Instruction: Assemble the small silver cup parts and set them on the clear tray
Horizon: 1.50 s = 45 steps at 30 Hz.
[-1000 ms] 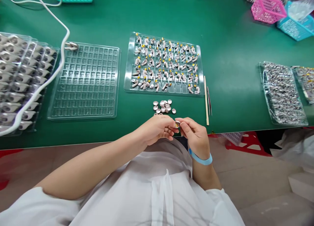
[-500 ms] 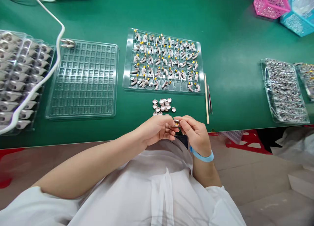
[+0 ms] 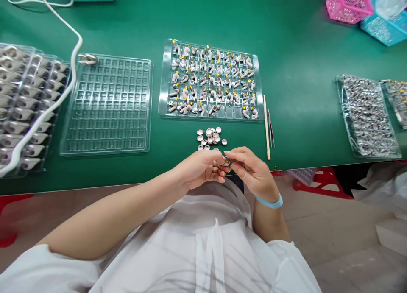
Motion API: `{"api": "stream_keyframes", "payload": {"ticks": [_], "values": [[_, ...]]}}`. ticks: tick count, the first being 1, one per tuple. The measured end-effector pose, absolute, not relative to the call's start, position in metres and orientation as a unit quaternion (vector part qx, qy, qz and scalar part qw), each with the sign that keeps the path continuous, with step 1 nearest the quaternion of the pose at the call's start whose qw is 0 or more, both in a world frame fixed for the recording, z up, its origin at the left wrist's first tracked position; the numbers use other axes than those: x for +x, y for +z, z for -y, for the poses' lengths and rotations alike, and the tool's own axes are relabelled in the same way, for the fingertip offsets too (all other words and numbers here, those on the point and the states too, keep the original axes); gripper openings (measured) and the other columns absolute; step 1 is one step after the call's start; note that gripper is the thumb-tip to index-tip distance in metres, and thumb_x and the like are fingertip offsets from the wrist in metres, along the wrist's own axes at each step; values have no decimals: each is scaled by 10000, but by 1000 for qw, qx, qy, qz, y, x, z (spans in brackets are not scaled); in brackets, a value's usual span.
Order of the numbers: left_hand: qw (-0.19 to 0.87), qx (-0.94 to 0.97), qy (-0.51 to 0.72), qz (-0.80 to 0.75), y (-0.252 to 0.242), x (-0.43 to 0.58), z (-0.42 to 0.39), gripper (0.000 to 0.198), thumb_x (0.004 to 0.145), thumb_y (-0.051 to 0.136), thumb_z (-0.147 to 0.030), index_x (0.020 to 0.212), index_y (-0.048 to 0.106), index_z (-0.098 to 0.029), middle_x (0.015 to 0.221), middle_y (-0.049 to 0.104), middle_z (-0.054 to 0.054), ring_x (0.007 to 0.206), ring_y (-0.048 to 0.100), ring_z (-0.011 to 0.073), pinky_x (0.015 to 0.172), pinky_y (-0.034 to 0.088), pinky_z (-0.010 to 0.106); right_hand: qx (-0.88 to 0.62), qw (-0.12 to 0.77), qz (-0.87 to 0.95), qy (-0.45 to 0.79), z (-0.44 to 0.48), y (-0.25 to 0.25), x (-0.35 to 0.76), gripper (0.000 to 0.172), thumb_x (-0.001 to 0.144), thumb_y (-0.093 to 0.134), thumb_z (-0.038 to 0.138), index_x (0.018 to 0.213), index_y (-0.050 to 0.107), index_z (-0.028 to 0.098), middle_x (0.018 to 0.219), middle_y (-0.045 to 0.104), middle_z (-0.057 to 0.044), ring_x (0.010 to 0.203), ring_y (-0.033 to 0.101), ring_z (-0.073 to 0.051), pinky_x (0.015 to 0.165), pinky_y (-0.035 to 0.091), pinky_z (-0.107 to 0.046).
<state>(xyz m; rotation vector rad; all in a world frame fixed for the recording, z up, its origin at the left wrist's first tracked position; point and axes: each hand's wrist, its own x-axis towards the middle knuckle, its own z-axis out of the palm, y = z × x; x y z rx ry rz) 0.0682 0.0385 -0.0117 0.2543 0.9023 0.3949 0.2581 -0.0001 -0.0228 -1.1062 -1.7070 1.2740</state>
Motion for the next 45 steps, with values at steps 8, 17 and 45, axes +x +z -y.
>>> {"api": "stream_keyframes", "payload": {"ticks": [8,17,45], "values": [[866,159,184,-437,-13,69,-36,57,638,632,-145,668,633,-97,644,628,64,549,572,111,485,540,210,-447,363,687,443,-1,-25,257,237,961,542,166,1137,672,256,1037,642,-61,944,630,-178,766,544,-313],[797,307,192,-484,-8,73,-35,104,643,589,-142,593,501,-170,561,588,0,539,548,111,481,532,227,-467,383,732,315,14,-30,249,406,937,527,90,1280,596,295,1030,633,-54,936,622,-173,727,555,-295],[568,577,264,-524,-1,68,-17,71,767,554,-189,740,492,-209,672,580,-34,608,536,129,562,418,234,-546,535,532,364,39,-53,212,239,902,610,158,1091,686,285,1053,702,-55,970,676,-200,788,605,-346]]}}
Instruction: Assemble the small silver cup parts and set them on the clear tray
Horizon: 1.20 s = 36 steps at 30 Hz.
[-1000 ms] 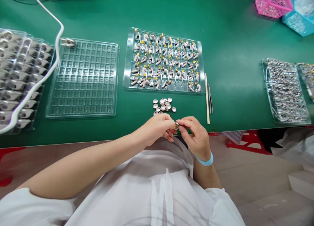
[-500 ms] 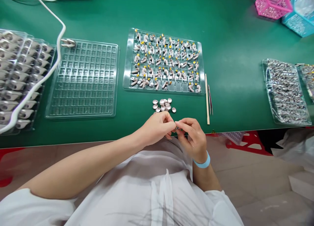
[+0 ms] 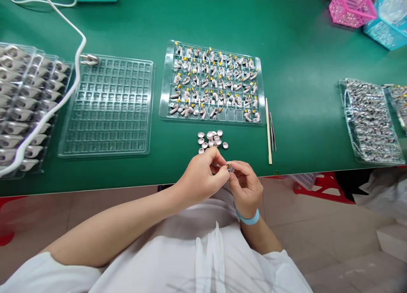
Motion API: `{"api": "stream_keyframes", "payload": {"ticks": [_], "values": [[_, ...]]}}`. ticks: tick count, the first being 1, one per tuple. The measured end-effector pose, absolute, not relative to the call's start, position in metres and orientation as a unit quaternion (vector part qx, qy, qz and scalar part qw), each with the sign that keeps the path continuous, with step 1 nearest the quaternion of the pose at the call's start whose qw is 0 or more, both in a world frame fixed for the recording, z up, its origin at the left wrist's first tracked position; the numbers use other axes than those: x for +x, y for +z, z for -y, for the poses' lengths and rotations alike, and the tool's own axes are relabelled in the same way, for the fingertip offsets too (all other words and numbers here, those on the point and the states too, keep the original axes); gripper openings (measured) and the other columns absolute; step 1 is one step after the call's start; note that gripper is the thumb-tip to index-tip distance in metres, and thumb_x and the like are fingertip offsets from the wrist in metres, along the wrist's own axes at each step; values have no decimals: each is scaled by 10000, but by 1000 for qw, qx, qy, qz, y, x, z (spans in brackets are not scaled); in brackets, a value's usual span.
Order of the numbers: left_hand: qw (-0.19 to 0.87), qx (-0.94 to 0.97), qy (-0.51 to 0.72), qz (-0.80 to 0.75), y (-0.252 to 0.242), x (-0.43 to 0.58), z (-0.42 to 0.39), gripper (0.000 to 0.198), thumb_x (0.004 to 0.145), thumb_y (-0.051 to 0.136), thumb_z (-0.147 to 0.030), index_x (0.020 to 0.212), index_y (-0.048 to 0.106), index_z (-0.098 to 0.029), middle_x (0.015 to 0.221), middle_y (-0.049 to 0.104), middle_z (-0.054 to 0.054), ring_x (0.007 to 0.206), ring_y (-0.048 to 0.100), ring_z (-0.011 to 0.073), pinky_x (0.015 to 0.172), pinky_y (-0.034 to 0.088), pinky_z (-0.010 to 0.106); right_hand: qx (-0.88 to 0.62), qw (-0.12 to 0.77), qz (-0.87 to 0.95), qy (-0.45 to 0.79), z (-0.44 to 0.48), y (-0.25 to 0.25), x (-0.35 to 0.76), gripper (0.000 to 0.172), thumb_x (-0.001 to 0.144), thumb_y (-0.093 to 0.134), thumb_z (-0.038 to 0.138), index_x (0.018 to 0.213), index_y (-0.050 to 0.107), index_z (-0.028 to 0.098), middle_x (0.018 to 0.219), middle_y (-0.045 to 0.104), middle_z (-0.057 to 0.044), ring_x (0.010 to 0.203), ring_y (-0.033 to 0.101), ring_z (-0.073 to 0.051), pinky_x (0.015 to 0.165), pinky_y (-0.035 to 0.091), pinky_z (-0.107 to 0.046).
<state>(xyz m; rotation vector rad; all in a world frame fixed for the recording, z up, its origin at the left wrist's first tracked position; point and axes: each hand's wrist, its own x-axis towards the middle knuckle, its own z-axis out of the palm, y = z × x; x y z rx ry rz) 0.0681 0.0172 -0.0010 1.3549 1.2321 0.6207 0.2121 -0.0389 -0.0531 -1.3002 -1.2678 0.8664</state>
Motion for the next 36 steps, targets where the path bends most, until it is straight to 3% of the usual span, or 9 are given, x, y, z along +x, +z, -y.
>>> {"api": "stream_keyframes", "payload": {"ticks": [25,36], "values": [[560,577,270,-530,3,63,-15,87,755,579,-174,741,499,-205,682,592,-25,597,533,125,525,401,221,-553,529,492,415,40,-52,213,210,893,663,214,1078,725,291,1065,746,-35,921,721,-184,792,638,-311],[558,569,286,-532,1,62,-13,88,742,590,-164,729,513,-206,686,593,-20,615,534,132,542,409,226,-554,515,520,397,40,-53,213,194,904,640,215,1079,702,270,1053,726,-63,958,702,-214,813,629,-370]]}}
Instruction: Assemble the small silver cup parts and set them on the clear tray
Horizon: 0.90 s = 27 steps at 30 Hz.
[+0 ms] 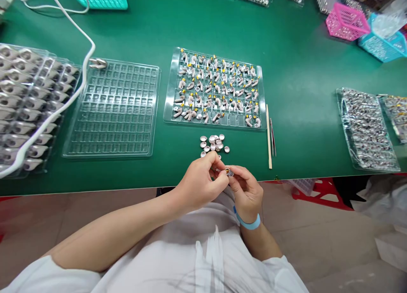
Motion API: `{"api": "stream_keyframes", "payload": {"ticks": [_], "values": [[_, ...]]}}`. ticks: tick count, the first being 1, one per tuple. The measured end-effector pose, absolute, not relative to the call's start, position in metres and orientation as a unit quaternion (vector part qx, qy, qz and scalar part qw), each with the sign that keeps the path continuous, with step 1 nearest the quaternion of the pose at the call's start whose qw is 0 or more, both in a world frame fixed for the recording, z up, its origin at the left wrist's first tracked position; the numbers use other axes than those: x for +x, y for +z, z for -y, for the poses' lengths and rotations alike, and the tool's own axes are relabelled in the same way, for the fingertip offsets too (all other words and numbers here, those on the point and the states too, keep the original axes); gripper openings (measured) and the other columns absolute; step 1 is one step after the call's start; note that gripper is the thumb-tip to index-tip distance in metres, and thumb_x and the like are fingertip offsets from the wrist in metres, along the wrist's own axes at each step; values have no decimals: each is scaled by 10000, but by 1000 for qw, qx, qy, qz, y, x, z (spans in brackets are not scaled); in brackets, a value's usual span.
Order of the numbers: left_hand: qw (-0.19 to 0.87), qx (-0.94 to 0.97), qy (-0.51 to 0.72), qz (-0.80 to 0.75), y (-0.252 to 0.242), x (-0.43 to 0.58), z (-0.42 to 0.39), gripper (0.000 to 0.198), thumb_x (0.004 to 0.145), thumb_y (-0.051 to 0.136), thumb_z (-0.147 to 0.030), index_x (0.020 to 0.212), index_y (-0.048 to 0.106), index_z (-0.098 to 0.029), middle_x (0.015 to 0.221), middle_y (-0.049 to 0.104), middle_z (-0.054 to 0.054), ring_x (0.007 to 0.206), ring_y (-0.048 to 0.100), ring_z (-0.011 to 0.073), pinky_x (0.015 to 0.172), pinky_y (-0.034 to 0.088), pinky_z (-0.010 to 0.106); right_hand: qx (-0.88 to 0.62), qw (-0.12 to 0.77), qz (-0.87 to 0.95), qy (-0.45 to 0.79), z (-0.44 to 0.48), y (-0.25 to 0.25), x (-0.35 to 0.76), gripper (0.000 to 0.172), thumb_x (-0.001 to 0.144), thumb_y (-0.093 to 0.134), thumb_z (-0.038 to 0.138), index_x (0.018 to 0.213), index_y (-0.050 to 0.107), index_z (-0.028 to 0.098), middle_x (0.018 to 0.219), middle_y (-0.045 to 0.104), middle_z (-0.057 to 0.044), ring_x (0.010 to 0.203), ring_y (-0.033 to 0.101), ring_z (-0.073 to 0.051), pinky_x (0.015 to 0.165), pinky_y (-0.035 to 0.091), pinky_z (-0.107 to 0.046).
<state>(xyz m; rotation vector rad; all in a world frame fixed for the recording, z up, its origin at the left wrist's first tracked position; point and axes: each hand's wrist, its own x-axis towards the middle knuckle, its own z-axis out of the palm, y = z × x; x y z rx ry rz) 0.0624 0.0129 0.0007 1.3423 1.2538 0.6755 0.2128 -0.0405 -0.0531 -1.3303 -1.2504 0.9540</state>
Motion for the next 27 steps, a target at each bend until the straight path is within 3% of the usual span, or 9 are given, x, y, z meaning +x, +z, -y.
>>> {"api": "stream_keyframes", "payload": {"ticks": [5,12,16,20,27], "values": [[604,520,283,-534,-3,62,-15,85,738,593,-196,714,511,-200,658,567,-32,575,517,121,530,409,231,-531,517,597,307,37,-54,215,291,891,625,127,1121,664,301,1061,711,-63,1006,684,-220,836,614,-393],[712,410,265,-505,-8,61,-22,79,704,585,-192,712,507,-186,600,581,-43,584,604,131,590,505,248,-488,456,710,222,27,-43,225,439,904,572,71,1241,629,346,1133,672,-69,997,685,-206,799,625,-370],[738,379,269,-490,-13,62,-24,67,680,574,-161,706,514,-174,591,605,-38,551,617,117,582,510,235,-467,448,711,276,25,-38,228,448,916,557,70,1262,628,347,1170,648,-69,1018,670,-196,798,618,-344],[748,351,284,-487,-13,62,-24,88,680,594,-175,699,508,-172,606,611,-34,541,607,109,579,534,245,-488,463,642,368,24,-35,230,341,931,581,146,1211,674,317,1150,646,-65,1004,663,-200,827,604,-353],[729,380,291,-489,-12,62,-24,119,699,625,-195,711,509,-171,628,609,-38,559,621,112,580,527,240,-504,478,520,497,22,-33,230,202,918,639,220,1095,713,283,979,633,-29,867,645,-150,729,576,-263]]}}
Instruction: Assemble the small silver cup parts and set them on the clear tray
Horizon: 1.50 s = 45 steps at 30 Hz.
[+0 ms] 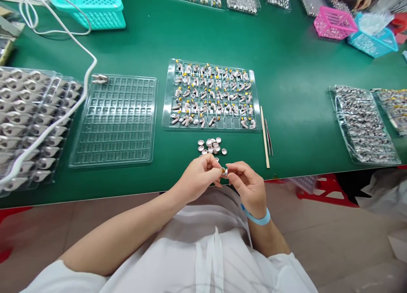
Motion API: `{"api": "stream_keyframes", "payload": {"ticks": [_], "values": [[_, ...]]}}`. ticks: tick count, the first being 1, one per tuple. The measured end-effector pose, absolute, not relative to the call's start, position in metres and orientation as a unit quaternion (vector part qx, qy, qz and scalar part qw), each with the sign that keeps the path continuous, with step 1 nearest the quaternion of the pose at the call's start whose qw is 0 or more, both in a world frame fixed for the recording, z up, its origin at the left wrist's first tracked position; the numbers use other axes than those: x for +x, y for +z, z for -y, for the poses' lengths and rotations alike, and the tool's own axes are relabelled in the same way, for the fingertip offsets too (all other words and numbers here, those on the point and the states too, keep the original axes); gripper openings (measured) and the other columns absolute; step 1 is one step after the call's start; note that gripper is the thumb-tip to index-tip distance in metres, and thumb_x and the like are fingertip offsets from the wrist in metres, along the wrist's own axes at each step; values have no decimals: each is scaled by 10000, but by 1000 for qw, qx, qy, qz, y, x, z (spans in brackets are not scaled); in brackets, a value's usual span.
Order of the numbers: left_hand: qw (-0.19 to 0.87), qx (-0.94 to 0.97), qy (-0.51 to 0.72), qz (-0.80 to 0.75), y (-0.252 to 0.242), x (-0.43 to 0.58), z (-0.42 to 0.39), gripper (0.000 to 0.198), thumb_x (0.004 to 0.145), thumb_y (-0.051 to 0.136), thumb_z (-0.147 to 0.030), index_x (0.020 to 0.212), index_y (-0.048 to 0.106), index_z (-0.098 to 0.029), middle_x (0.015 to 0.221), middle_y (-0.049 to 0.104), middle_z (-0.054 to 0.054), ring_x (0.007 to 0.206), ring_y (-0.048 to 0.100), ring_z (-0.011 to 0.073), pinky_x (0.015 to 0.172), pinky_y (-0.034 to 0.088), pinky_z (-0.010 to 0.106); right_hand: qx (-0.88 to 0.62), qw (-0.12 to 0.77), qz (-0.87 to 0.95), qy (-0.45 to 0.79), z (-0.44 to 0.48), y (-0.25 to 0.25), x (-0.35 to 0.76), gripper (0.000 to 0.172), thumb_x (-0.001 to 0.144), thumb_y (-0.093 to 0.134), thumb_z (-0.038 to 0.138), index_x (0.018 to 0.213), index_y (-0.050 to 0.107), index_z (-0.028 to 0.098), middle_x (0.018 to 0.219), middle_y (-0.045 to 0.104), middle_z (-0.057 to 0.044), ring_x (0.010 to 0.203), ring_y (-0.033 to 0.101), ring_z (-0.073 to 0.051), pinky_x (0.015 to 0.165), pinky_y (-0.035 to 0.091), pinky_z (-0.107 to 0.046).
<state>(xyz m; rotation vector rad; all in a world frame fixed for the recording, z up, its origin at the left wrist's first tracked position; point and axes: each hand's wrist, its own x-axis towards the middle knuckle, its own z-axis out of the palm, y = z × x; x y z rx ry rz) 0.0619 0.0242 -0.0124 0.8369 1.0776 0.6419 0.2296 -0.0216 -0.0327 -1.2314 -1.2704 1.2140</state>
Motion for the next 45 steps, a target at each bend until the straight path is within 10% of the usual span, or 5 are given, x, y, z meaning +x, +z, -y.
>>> {"api": "stream_keyframes", "payload": {"ticks": [45], "values": [[757,402,261,-443,-18,50,-23,221,744,780,-297,891,741,-138,729,724,25,674,683,149,728,585,286,-529,422,523,518,13,-22,238,137,896,672,292,998,757,255,921,665,-38,795,655,-151,682,602,-271]]}}
